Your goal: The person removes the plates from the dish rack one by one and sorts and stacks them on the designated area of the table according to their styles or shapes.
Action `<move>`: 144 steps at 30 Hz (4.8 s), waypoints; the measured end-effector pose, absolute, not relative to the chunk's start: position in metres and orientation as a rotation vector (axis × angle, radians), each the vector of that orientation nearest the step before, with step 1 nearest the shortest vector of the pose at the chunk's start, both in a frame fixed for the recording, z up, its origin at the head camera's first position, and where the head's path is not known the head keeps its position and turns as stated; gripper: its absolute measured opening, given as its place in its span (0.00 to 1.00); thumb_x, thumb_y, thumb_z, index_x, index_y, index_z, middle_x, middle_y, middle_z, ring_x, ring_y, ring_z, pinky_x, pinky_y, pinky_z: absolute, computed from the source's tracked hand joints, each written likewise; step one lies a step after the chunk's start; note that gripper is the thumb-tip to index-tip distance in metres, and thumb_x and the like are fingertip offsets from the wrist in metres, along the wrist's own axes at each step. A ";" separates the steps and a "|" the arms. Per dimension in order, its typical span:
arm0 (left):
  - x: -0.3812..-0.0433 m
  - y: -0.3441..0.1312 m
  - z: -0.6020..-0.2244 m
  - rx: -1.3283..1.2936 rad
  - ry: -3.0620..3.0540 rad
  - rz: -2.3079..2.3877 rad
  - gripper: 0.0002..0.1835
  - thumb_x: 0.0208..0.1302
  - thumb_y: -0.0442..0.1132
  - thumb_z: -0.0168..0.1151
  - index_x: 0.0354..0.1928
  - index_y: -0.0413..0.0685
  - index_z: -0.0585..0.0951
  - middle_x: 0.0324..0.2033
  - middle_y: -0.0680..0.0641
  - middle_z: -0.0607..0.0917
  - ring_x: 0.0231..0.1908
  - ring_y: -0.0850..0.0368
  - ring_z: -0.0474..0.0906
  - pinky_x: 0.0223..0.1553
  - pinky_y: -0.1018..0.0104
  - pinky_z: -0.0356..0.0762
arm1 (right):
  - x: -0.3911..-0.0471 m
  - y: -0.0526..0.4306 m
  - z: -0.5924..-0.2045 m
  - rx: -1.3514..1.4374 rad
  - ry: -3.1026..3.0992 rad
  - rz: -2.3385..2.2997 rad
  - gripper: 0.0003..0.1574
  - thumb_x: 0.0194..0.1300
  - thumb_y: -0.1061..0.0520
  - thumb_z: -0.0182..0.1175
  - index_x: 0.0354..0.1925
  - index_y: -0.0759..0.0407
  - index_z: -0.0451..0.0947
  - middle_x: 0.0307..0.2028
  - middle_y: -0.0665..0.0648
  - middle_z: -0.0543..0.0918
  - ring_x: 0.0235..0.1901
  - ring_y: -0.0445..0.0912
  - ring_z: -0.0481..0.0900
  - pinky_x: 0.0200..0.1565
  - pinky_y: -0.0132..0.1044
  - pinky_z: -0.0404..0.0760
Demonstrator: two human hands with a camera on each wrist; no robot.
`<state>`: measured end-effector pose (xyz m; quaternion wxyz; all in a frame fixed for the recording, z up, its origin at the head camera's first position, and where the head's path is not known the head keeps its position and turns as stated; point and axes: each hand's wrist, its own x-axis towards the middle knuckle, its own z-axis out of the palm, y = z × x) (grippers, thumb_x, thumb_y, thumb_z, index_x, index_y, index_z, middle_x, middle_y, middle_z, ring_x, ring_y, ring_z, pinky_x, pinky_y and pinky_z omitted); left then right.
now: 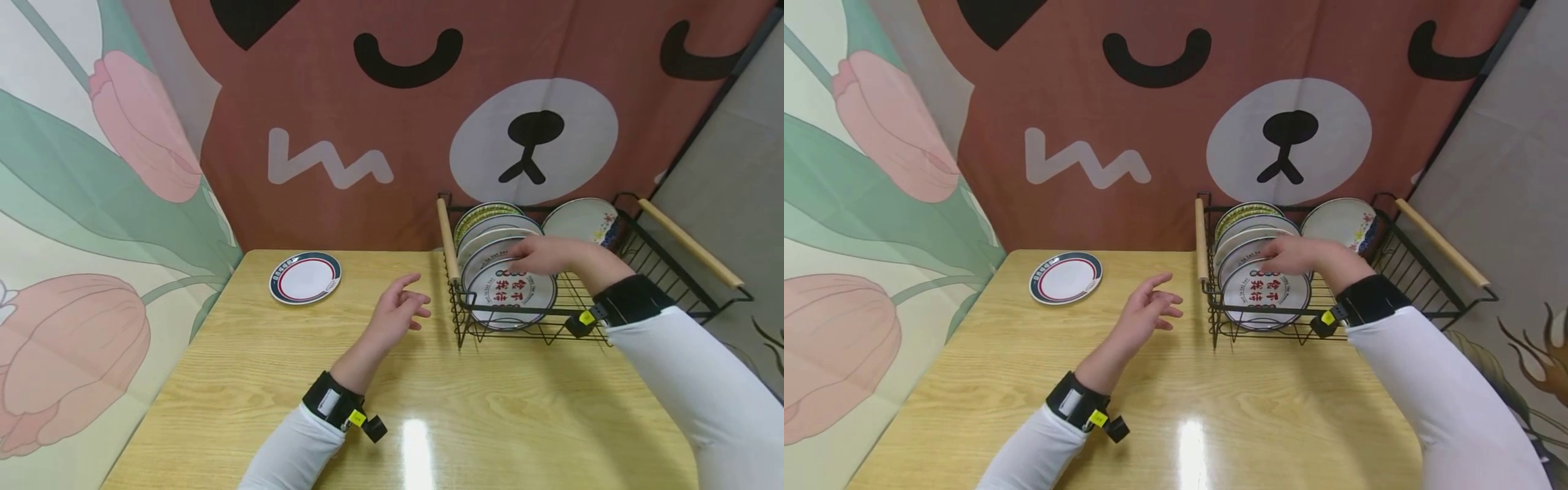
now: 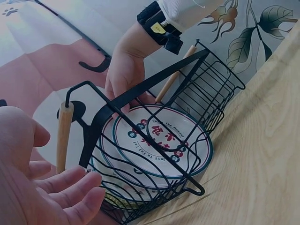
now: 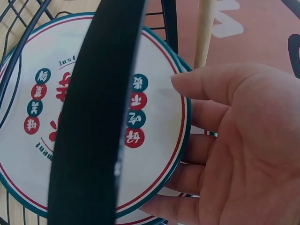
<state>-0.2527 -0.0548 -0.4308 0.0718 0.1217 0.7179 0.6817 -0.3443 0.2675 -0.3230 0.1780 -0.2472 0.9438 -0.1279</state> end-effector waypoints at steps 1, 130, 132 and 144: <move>-0.252 -0.054 -0.431 0.363 2.156 2.047 0.27 0.79 0.41 0.51 0.76 0.57 0.66 0.55 0.34 0.84 0.49 0.41 0.86 0.41 0.53 0.87 | -0.344 0.268 -0.323 -0.705 2.667 -0.366 0.18 0.75 0.54 0.56 0.53 0.63 0.83 0.37 0.56 0.83 0.38 0.48 0.77 0.45 0.47 0.79; -0.243 -0.086 -0.389 0.297 1.973 2.325 0.27 0.77 0.41 0.51 0.74 0.69 0.65 0.37 0.46 0.90 0.30 0.55 0.87 0.33 0.64 0.84 | -0.260 0.218 -0.350 -0.134 1.204 -3.001 0.41 0.74 0.65 0.56 0.79 0.66 0.53 0.53 0.65 0.87 0.47 0.52 0.91 0.44 0.39 0.88; -0.241 -0.086 -0.387 0.313 1.959 2.336 0.28 0.76 0.40 0.51 0.74 0.68 0.64 0.35 0.47 0.90 0.29 0.55 0.87 0.32 0.64 0.83 | -0.259 0.213 -0.349 -0.164 1.228 -2.978 0.40 0.75 0.64 0.55 0.79 0.65 0.54 0.55 0.65 0.85 0.47 0.53 0.91 0.44 0.40 0.88; -0.232 -0.086 -0.372 0.370 1.870 2.374 0.32 0.77 0.37 0.46 0.79 0.64 0.58 0.33 0.51 0.90 0.28 0.58 0.86 0.32 0.66 0.82 | -0.251 0.184 -0.348 -0.184 1.440 -2.810 0.41 0.75 0.67 0.47 0.81 0.60 0.50 0.66 0.67 0.76 0.49 0.51 0.90 0.47 0.43 0.86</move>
